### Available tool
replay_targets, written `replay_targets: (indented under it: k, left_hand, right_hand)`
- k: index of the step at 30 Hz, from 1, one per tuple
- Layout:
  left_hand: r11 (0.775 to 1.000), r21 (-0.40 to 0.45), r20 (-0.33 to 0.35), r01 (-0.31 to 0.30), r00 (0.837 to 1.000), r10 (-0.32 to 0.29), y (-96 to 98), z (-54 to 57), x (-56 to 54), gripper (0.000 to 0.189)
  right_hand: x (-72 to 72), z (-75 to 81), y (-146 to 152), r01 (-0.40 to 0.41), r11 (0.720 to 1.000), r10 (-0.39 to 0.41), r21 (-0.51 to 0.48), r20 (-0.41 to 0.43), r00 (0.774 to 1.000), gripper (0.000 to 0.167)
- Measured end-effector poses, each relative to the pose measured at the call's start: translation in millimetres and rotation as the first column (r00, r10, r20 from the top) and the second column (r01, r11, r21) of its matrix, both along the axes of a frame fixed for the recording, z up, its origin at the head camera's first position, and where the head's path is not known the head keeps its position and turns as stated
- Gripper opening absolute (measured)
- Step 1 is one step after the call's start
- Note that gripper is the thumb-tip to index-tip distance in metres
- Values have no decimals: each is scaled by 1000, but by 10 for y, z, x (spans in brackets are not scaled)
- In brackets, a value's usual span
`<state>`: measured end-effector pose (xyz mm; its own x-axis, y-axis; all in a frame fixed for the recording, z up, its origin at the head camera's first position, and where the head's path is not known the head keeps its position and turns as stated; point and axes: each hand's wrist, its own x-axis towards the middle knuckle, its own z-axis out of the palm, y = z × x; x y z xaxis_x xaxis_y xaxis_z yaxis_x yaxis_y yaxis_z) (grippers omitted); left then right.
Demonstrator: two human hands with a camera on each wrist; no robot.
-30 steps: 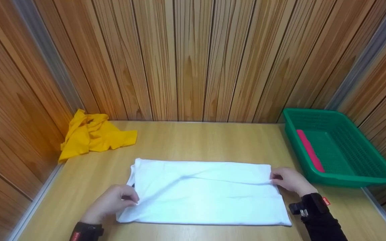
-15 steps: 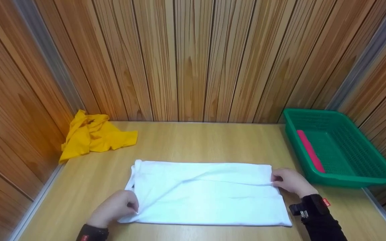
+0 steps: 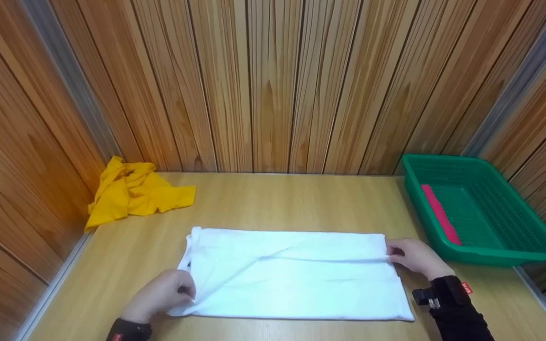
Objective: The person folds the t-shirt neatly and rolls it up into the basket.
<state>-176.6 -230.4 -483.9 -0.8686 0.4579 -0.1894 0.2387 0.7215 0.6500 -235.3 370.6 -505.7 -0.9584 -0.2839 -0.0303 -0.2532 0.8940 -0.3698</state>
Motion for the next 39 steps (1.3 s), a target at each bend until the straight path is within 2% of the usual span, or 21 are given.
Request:
replay_targets:
  k: [5, 11, 16, 20, 23, 27, 31, 35, 39]
  left_hand:
    - [1000, -1, 39, -29, 999, 29, -50, 40, -1, 12]
    - [1000, 15, 5, 9, 1000, -9, -113, 84, 16, 14]
    - [1000, -12, 62, -8, 998, 9, -89, 41, 27, 16]
    - [1000, -29, 38, 8, 999, -6, -58, -12, 21, 17]
    - [999, -45, 44, 9, 999, -7, -35, -41, 16, 17]
    - [998, -67, 95, -14, 995, 20, -4, -67, 10, 16]
    - [997, -74, 96, -6, 995, 13, 8, -90, 5, 15]
    - [997, -76, 87, 7, 996, 0, 6, -89, 2, 14]
    - [998, -70, 80, 9, 997, -3, 1, -32, 4, 8]
  right_hand:
    - [24, 17, 41, 18, 1000, -18, -25, 8, 1000, 21]
    - [49, 42, 49, 5, 1000, -5, -17, -2, 1000, 22]
    - [57, 34, 42, -1, 1000, 1, -10, -2, 1000, 23]
    - [61, 12, 42, -42, 999, 41, -8, -32, 999, 25]
    - [62, -5, 38, -60, 998, 59, -5, -45, 997, 26]
    - [68, -8, 18, -42, 999, 42, 3, -24, 999, 26]
    - [71, -8, -3, -27, 999, 27, 27, -7, 1000, 26]
    - [67, -13, -9, -29, 999, 29, 44, -9, 1000, 25]
    - [71, -21, -1, -19, 998, 20, 60, -17, 1000, 19]
